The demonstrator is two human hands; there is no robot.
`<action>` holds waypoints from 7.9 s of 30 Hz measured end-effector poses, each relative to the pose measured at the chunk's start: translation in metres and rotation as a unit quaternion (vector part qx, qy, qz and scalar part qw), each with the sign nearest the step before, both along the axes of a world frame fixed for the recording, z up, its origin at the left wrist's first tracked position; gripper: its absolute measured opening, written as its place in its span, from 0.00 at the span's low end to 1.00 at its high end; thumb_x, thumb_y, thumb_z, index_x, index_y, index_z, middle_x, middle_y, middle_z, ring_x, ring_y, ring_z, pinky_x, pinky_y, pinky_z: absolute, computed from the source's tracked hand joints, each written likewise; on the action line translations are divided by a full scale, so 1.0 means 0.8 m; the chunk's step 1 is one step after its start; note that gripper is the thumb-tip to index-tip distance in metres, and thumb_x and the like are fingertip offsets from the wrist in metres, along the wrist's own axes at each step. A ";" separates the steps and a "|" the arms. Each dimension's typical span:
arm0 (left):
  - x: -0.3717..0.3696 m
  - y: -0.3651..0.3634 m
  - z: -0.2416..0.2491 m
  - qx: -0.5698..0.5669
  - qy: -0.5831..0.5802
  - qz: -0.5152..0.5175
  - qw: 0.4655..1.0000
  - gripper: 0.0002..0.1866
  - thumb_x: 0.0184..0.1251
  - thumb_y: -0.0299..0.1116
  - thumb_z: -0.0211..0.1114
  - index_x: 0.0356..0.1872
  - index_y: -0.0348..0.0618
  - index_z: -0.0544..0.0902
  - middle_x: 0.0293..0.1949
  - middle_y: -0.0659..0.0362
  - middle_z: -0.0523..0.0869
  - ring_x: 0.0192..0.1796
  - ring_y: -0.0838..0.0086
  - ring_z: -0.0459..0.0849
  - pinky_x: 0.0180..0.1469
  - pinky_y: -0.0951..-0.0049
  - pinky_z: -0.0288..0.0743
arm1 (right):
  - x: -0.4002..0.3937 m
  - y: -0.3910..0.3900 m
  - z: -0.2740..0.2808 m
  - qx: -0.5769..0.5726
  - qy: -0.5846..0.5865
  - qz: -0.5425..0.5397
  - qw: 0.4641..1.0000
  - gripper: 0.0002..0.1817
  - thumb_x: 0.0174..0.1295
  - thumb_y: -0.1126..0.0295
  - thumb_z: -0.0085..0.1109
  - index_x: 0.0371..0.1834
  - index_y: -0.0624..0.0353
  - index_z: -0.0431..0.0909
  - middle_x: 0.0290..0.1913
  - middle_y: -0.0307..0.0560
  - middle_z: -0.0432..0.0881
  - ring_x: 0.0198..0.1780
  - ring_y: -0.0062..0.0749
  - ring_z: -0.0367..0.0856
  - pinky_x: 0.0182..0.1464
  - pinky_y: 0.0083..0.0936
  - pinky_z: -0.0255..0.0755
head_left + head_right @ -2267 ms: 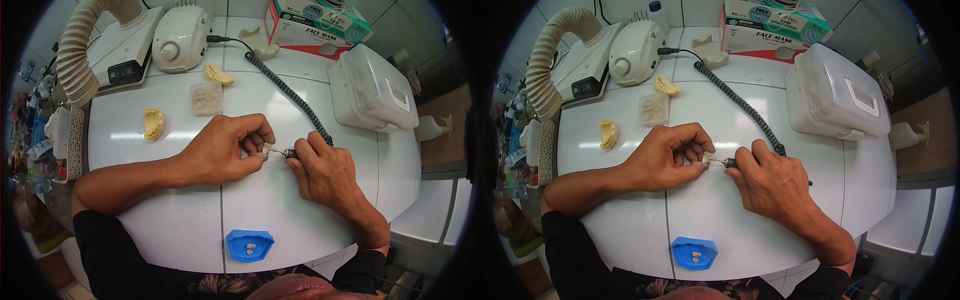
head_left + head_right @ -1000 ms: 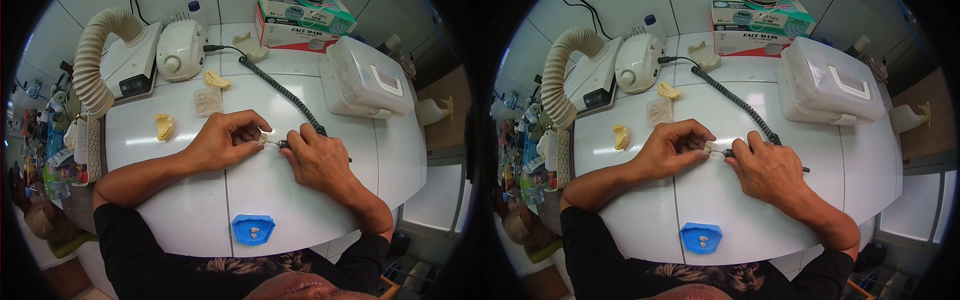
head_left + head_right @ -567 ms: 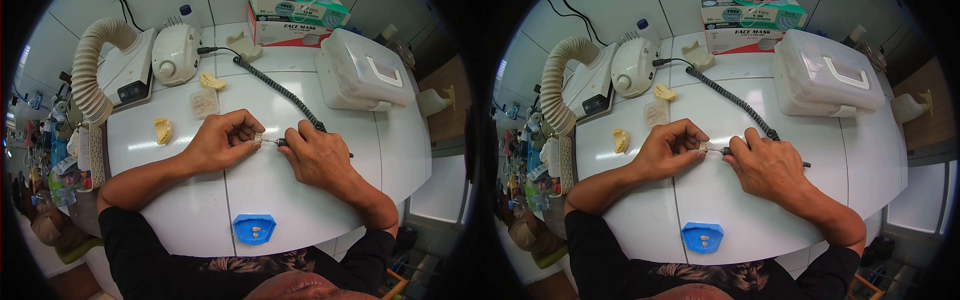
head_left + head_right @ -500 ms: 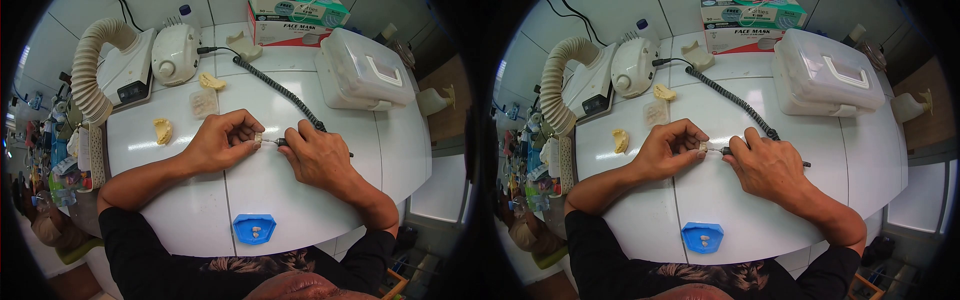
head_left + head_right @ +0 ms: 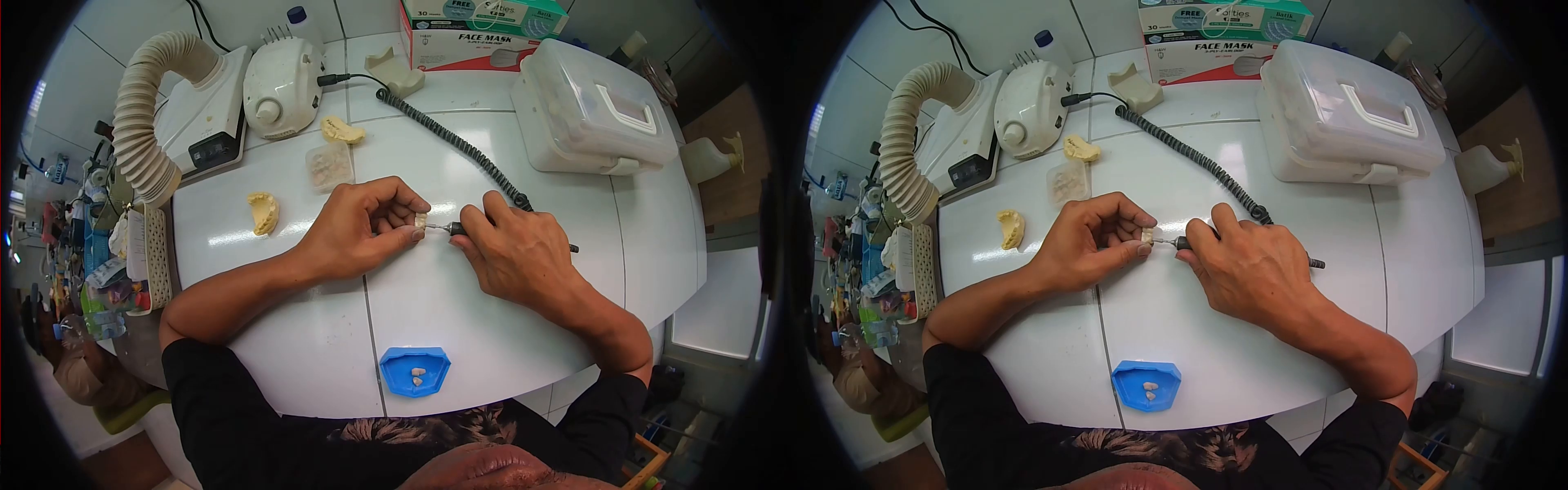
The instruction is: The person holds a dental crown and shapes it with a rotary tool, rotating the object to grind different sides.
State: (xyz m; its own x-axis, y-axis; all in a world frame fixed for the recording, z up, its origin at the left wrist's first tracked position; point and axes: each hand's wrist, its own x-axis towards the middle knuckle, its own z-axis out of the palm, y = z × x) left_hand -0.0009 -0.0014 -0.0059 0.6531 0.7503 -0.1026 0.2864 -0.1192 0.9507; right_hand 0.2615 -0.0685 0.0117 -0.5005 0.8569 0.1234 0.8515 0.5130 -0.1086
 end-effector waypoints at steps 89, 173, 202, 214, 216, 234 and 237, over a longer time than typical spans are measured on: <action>-0.009 0.001 -0.004 -0.056 -0.063 -0.019 0.996 0.06 0.79 0.24 0.75 0.45 0.34 0.85 0.48 0.51 0.95 0.50 0.75 0.95 0.46 0.77 0.90 | 0.013 0.003 -0.006 0.021 0.050 0.023 0.998 0.17 0.77 0.57 0.71 0.39 0.58 0.78 0.34 0.43 0.72 0.22 0.37 0.76 0.21 0.37 0.70; -0.009 0.004 0.004 -0.107 -0.081 -0.064 0.989 0.06 0.81 0.18 0.66 0.42 0.36 0.78 0.47 0.51 0.93 0.49 0.74 0.94 0.46 0.73 0.88 | 0.009 0.002 -0.004 0.003 0.040 0.043 0.998 0.16 0.77 0.57 0.71 0.40 0.57 0.78 0.34 0.44 0.72 0.21 0.38 0.76 0.22 0.37 0.70; -0.008 0.008 -0.001 -0.119 -0.099 -0.023 0.988 0.13 0.80 0.22 0.73 0.61 0.33 0.89 0.52 0.52 0.96 0.57 0.73 0.94 0.65 0.71 0.89 | 0.014 0.001 -0.006 0.007 0.090 0.009 0.996 0.17 0.80 0.57 0.66 0.41 0.59 0.78 0.35 0.48 0.75 0.21 0.42 0.80 0.22 0.41 0.73; -0.007 0.006 -0.009 -0.091 -0.107 -0.022 0.990 0.09 0.79 0.23 0.74 0.54 0.33 0.88 0.53 0.53 0.96 0.55 0.75 0.95 0.63 0.74 0.89 | 0.014 0.001 -0.004 0.003 0.090 0.010 0.996 0.17 0.80 0.57 0.67 0.40 0.59 0.77 0.35 0.48 0.75 0.20 0.43 0.80 0.22 0.42 0.73; -0.008 0.007 -0.007 -0.093 -0.095 -0.025 0.991 0.08 0.79 0.22 0.74 0.53 0.33 0.87 0.54 0.51 0.95 0.57 0.74 0.94 0.62 0.73 0.90 | 0.014 0.001 -0.004 0.003 0.088 0.010 0.996 0.17 0.79 0.57 0.68 0.40 0.59 0.77 0.35 0.48 0.75 0.20 0.43 0.80 0.22 0.42 0.73; -0.008 0.006 -0.005 -0.091 -0.078 -0.028 0.992 0.08 0.76 0.17 0.74 0.49 0.34 0.84 0.55 0.49 0.93 0.58 0.69 0.95 0.62 0.69 0.91 | 0.014 0.001 -0.004 -0.006 0.080 0.014 0.997 0.18 0.80 0.57 0.68 0.40 0.60 0.77 0.35 0.48 0.75 0.20 0.41 0.80 0.21 0.40 0.73; -0.005 0.004 0.000 -0.102 -0.073 -0.014 0.992 0.09 0.76 0.17 0.74 0.53 0.32 0.87 0.54 0.51 0.93 0.58 0.69 0.95 0.62 0.69 0.91 | 0.014 0.001 -0.005 -0.005 0.080 0.014 0.997 0.18 0.80 0.57 0.68 0.40 0.60 0.77 0.35 0.48 0.76 0.20 0.40 0.80 0.21 0.40 0.73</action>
